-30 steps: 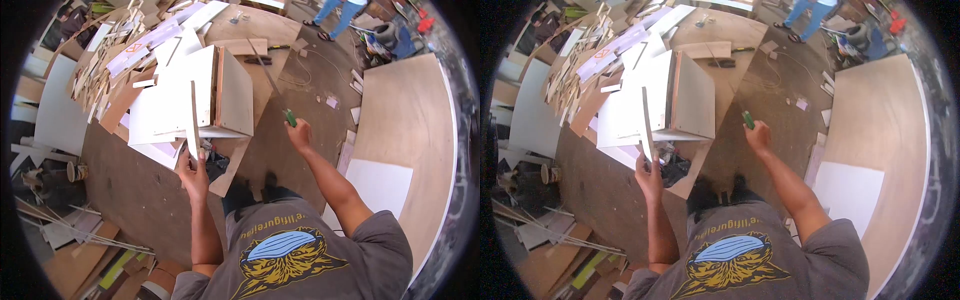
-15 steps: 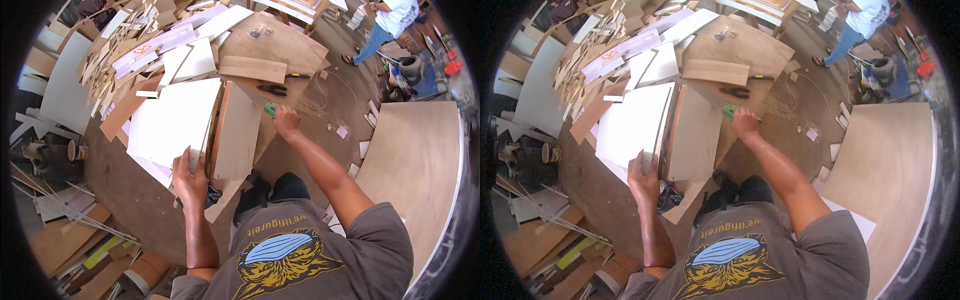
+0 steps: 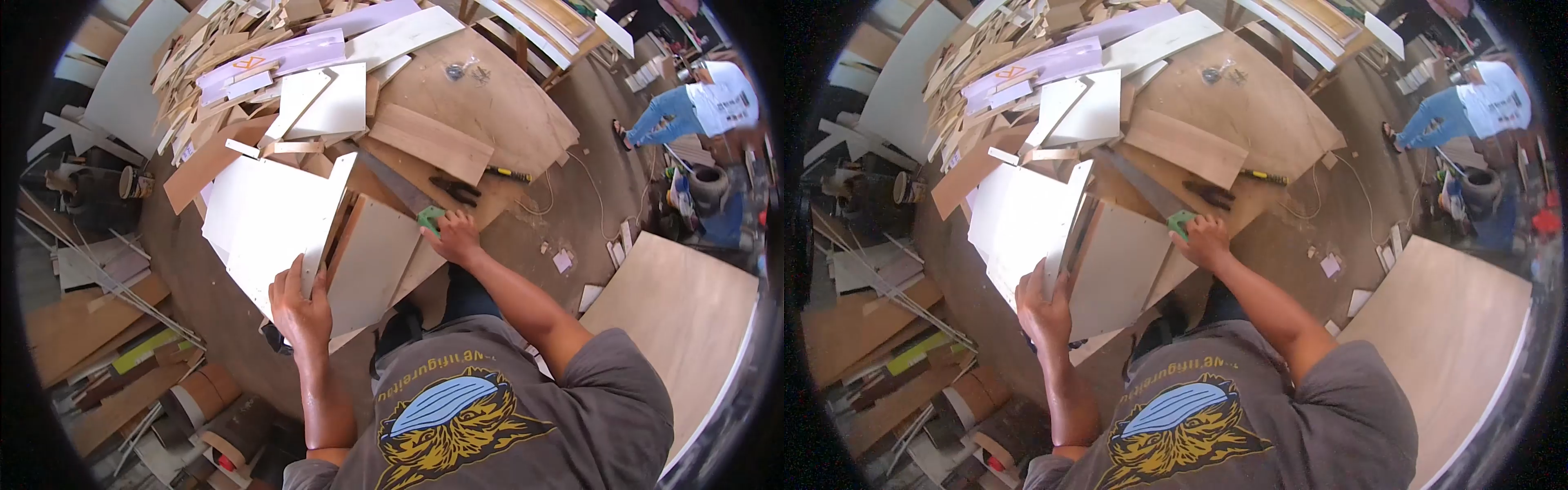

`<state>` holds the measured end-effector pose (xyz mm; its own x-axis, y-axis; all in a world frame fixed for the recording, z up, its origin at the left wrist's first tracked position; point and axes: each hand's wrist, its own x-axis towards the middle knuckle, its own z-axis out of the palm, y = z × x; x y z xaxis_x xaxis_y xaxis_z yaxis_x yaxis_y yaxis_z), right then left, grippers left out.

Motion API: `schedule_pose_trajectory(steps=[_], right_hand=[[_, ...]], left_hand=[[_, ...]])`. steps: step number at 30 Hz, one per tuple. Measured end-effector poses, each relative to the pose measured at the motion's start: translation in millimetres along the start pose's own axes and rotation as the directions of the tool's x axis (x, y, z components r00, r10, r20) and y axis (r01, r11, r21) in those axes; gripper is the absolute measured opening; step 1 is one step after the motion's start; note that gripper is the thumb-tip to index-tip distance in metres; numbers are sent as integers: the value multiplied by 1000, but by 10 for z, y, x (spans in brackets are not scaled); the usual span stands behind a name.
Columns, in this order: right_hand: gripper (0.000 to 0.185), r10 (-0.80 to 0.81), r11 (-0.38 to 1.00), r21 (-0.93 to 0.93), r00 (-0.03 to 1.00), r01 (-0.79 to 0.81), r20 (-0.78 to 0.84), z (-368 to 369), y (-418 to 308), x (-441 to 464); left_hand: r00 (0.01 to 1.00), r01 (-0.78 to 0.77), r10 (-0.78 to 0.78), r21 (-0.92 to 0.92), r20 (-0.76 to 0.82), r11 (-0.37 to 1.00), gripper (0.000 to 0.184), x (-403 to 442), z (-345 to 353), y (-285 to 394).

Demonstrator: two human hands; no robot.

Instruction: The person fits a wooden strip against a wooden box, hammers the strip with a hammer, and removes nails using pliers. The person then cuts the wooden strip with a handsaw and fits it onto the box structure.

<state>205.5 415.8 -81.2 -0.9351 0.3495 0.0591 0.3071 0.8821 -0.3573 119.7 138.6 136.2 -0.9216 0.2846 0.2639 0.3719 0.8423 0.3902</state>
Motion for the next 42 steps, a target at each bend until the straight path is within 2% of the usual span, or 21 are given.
schedule_pose_trajectory(steps=[2, 5, 8, 9, 12, 15, 18, 21, 24, 27, 30, 36, 39, 42], right_hand=[[52, 8, 998, 56, 994, -15, 108, -140, 258, 265], [63, -48, 989, -146, 977, 18, -206, -214, 660, 823], [79, 17, 975, -223, 1000, -19, -12, -102, 1111, 1173], [64, 50, 975, -220, 989, -18, 140, -228, 1131, 1259], [46, -60, 979, -185, 989, 85, 132, -65, 1575, 1402], [33, -59, 964, -263, 997, 44, -51, -219, 1901, 1524], [31, -88, 954, -297, 983, 36, -163, -199, 2156, 1645], [29, -35, 962, -274, 990, -4, -134, -197, 2164, 1663], [32, -70, 949, -310, 997, 53, -42, -194, 2094, 1608], [30, -95, 933, -355, 992, 60, -84, -37, 2114, 1565], [27, -64, 934, -357, 977, -12, -201, -36, 2071, 1599], [37, 7, 911, -411, 997, 26, 78, -83, 1901, 1580], [38, -148, 977, -150, 988, 153, 42, -40, 1618, 1540], [38, -186, 943, 288, 982, 167, 43, -516, 765, 1545]], left_hand=[[999, 39, -39, 34, -8, 999, 36, 64, 62, 191], [996, 84, -84, 42, 0, 996, 36, 231, 199, 448], [993, 119, -119, 17, 11, 993, 36, 406, 344, 723], [991, 132, -132, 5, 11, 991, 36, 457, 371, 797], [993, 117, -116, 18, -35, 993, 35, 542, 473, 896], [993, 115, -114, 23, -38, 993, 36, 595, 537, 936], [990, 136, -135, 30, -30, 990, 37, 599, 601, 926], [991, 125, -124, 10, -53, 992, 38, 588, 616, 899], [988, 155, -155, 2, -17, 988, 36, 580, 570, 897], [994, 56, -50, 52, -96, 997, 40, 542, 546, 785], [980, 144, -141, 8, -142, 990, 40, 491, 461, 709], [975, 181, -174, 34, -140, 983, 41, 316, 307, 502], [982, 162, -158, 36, -104, 986, 40, 203, 225, 466], [985, 161, -160, 13, -70, 987, 41, 83, 191, 413]])
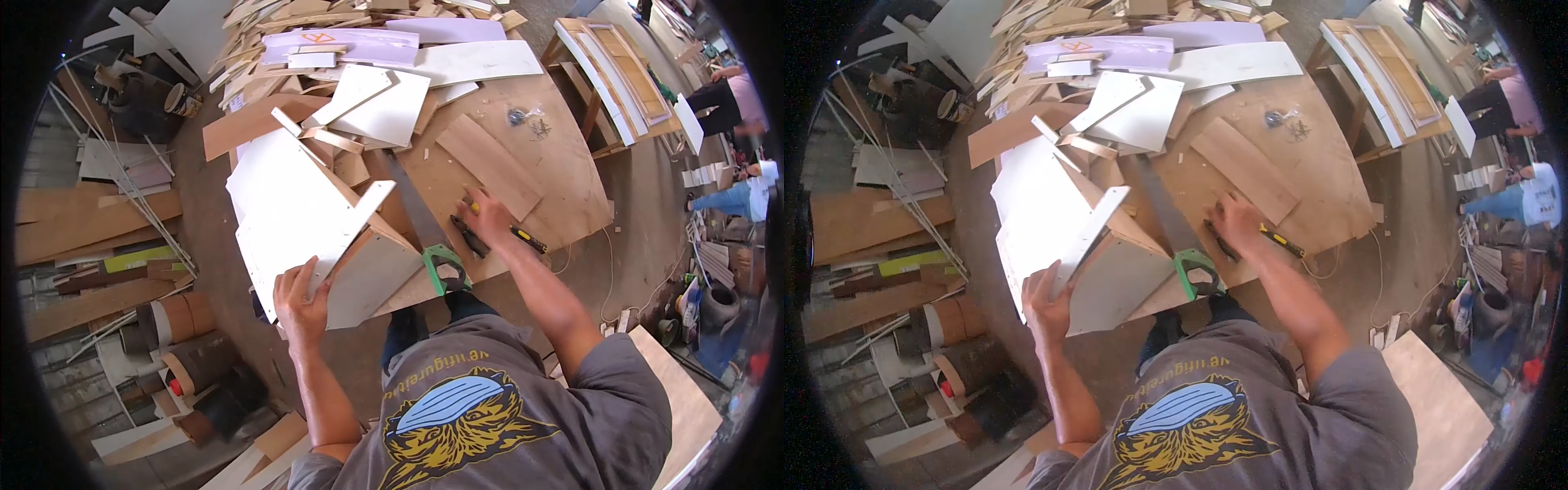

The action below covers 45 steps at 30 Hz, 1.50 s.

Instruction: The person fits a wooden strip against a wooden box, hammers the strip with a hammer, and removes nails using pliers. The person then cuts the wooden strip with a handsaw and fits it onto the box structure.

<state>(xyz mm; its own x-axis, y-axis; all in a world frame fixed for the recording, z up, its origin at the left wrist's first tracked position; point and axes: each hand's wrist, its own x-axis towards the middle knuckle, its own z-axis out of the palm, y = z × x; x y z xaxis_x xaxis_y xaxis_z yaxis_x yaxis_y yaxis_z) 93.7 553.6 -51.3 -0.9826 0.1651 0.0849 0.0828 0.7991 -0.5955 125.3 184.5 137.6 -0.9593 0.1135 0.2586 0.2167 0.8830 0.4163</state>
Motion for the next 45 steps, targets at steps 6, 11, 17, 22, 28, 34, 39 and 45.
schedule_pose_trajectory(steps=[6, 11, 17, 22, 28, 34, 39, 45], right_hand=[[39, -47, 602, 796, 993, -56, 106, -47, -1207, 213], [34, -303, 576, 805, 952, 141, 50, -237, -1834, 98], [14, -84, 621, 755, 939, -212, 333, -141, -1997, 73], [19, -21, 550, 798, 951, -246, 308, -121, -1881, 188], [23, 96, 520, 794, 945, -316, 313, -76, -1971, 241], [21, 202, 560, 745, 932, -363, 302, -54, -2139, 180], [22, 245, 562, 767, 948, -310, 203, 84, -2244, 52], [37, 131, 457, 854, 968, -250, 213, 44, -2132, -81]], left_hand=[[999, -54, 54, -16, 9, 998, 43, -162, -51, -200], [997, -71, 72, -27, 30, 997, 44, -247, -204, -265], [998, -41, 39, -42, -53, 998, 44, -382, -258, -478], [970, 17, -42, -105, -239, 994, 43, -744, -391, -895], [934, -17, -117, -370, -338, 929, 44, -1251, -257, -1449], [932, -21, -179, -540, -316, 841, 47, -1296, -134, -1551], [934, -61, -147, -554, -324, 830, 37, -1258, -107, -1634], [929, -72, -135, -525, -345, 848, 32, -1246, -163, -1579]])
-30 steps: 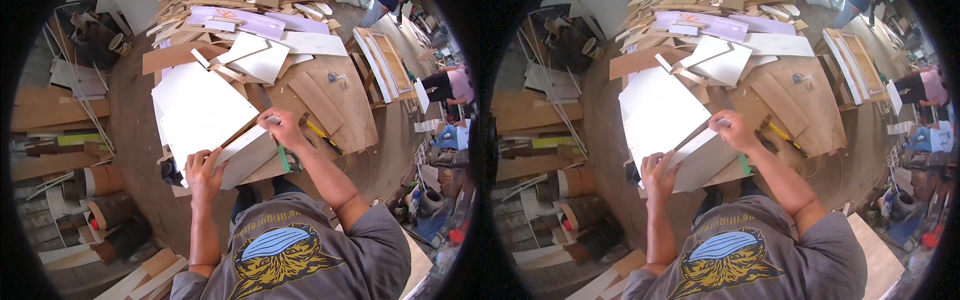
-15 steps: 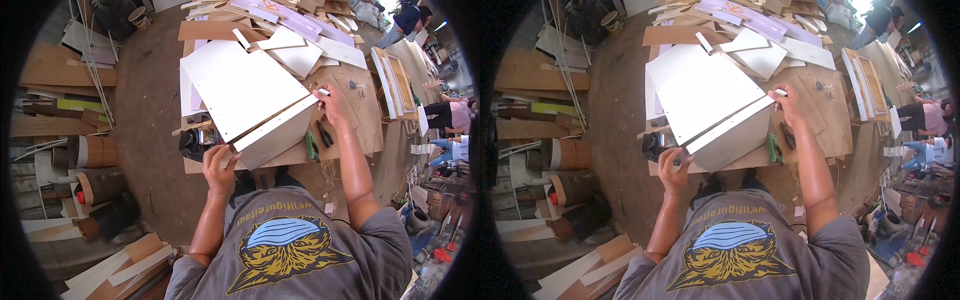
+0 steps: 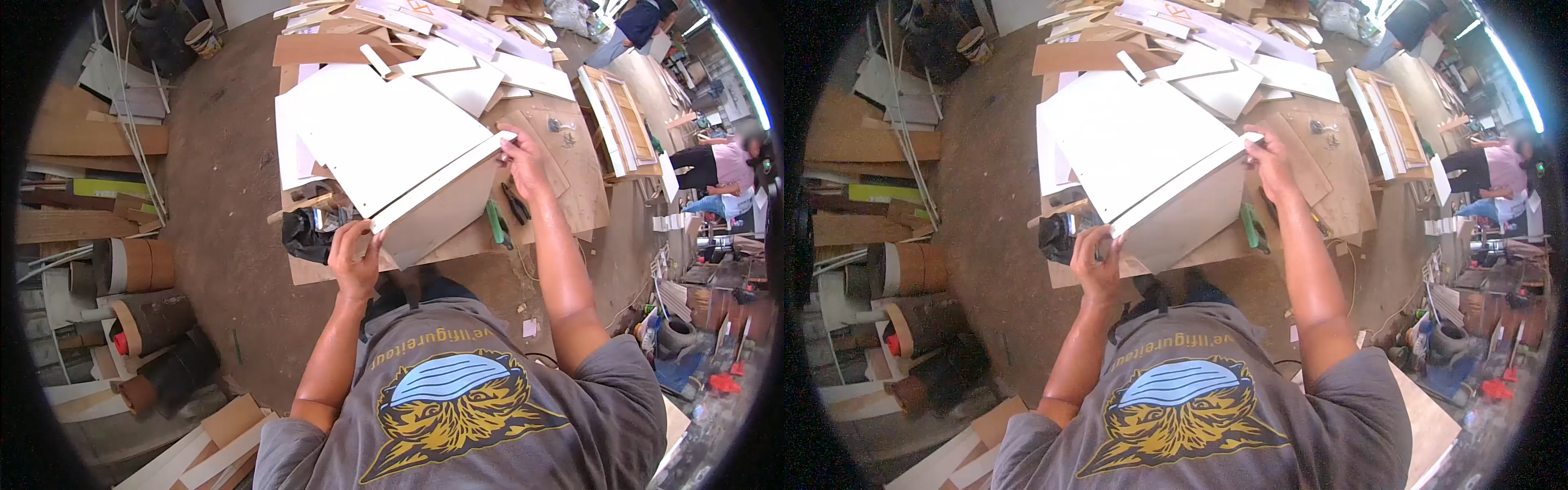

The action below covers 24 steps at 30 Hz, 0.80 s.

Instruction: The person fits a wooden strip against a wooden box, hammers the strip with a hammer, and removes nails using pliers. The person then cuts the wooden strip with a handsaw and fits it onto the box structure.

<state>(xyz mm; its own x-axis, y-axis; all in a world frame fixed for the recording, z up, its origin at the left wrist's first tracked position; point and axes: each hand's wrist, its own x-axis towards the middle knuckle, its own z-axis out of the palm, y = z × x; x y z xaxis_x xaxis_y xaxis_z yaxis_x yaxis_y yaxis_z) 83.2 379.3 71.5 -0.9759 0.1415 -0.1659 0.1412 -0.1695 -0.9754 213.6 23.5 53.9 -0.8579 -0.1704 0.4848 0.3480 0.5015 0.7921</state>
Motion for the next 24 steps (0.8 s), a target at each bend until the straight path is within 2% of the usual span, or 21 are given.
schedule_pose_trajectory(steps=[4, 8, 15, 18, 21, 24], right_hand=[[32, 0, 998, -70, 999, 4, 54, -116, 66, 54], [34, 45, 967, -249, 999, -44, 0, -129, -71, 56], [38, -70, 988, -122, 983, 92, 171, -196, -27, 165], [41, -119, 978, -141, 964, 155, 236, -297, 130, 253], [39, -147, 957, -205, 953, 205, 266, -349, 175, 293], [37, -183, 926, -269, 937, 266, 297, -366, 186, 314]], left_hand=[[998, 52, -52, -6, -45, 999, 31, -72, 72, 19], [985, 154, -156, -30, -75, 988, 30, -148, 106, 71], [955, 239, -271, -229, -121, 944, 28, -248, 225, -60], [938, 277, -325, -299, -121, 913, 32, -287, 283, -70], [963, 203, -233, -206, -135, 957, 34, -330, 298, -171], [964, 191, -233, -281, -127, 940, 34, -336, 306, -292]])
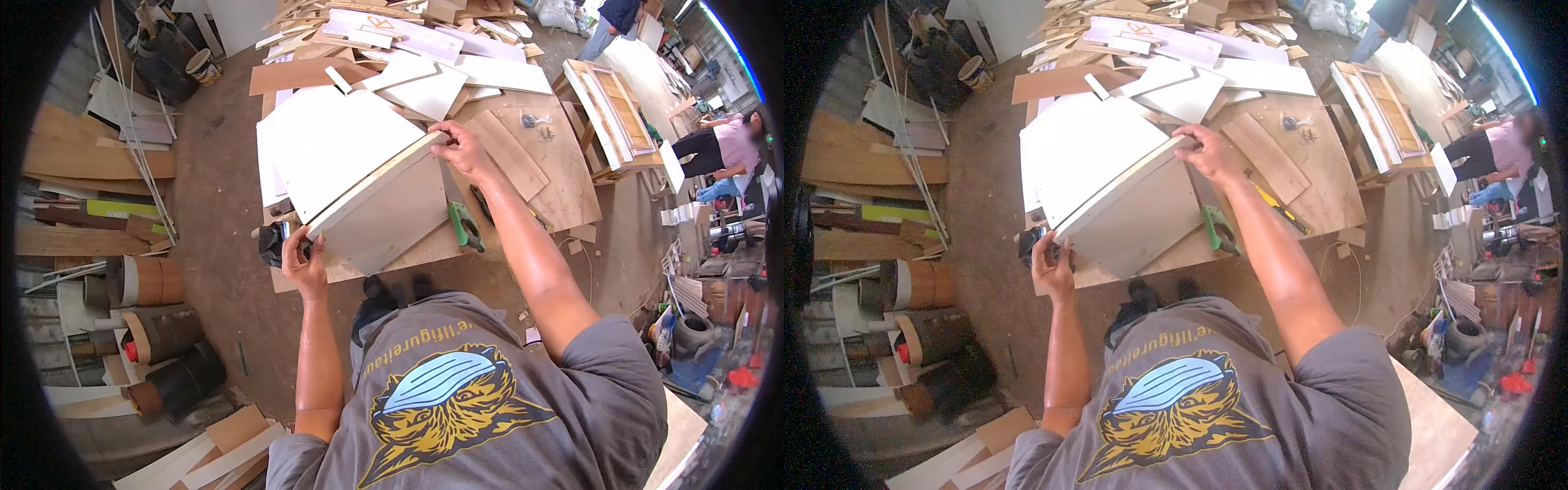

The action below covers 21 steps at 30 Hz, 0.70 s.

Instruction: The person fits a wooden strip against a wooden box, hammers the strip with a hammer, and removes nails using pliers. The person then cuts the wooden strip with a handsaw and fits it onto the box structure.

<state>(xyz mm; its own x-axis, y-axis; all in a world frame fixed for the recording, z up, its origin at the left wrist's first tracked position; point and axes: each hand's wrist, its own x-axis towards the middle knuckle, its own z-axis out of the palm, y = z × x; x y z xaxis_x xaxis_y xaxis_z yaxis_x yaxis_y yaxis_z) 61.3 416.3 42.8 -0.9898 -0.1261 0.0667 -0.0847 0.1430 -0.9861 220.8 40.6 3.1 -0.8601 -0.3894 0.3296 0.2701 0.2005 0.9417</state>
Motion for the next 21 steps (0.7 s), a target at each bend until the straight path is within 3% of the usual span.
schedule_pose_trajectory(steps=[4, 7, 10, 14, 18, 21], right_hand=[[36, -44, 998, -40, 999, 45, 14, -4, -25, 2], [34, -42, 997, -62, 999, 44, 32, -26, -57, -7], [36, -3, 999, -51, 1000, 3, 2, 2, 30, 42], [38, 18, 999, -45, 1000, -18, 4, 0, 32, 71], [40, 91, 994, -59, 996, -92, -19, 27, -62, 32], [38, 101, 984, -143, 993, -109, -63, 32, -63, 33]], left_hand=[[995, -81, 78, -53, -57, 995, 35, 6, 102, 52], [988, -142, 149, 159, -31, 977, 36, 49, 110, 82], [998, 7, 4, 164, -66, 987, 37, 33, 92, -16], [998, -49, 51, 52, -41, 997, 35, 76, 40, -56], [987, -161, 159, 141, 24, 977, 32, 211, -7, 118], [994, -85, 79, 72, 81, 994, 32, 257, -65, 117]])
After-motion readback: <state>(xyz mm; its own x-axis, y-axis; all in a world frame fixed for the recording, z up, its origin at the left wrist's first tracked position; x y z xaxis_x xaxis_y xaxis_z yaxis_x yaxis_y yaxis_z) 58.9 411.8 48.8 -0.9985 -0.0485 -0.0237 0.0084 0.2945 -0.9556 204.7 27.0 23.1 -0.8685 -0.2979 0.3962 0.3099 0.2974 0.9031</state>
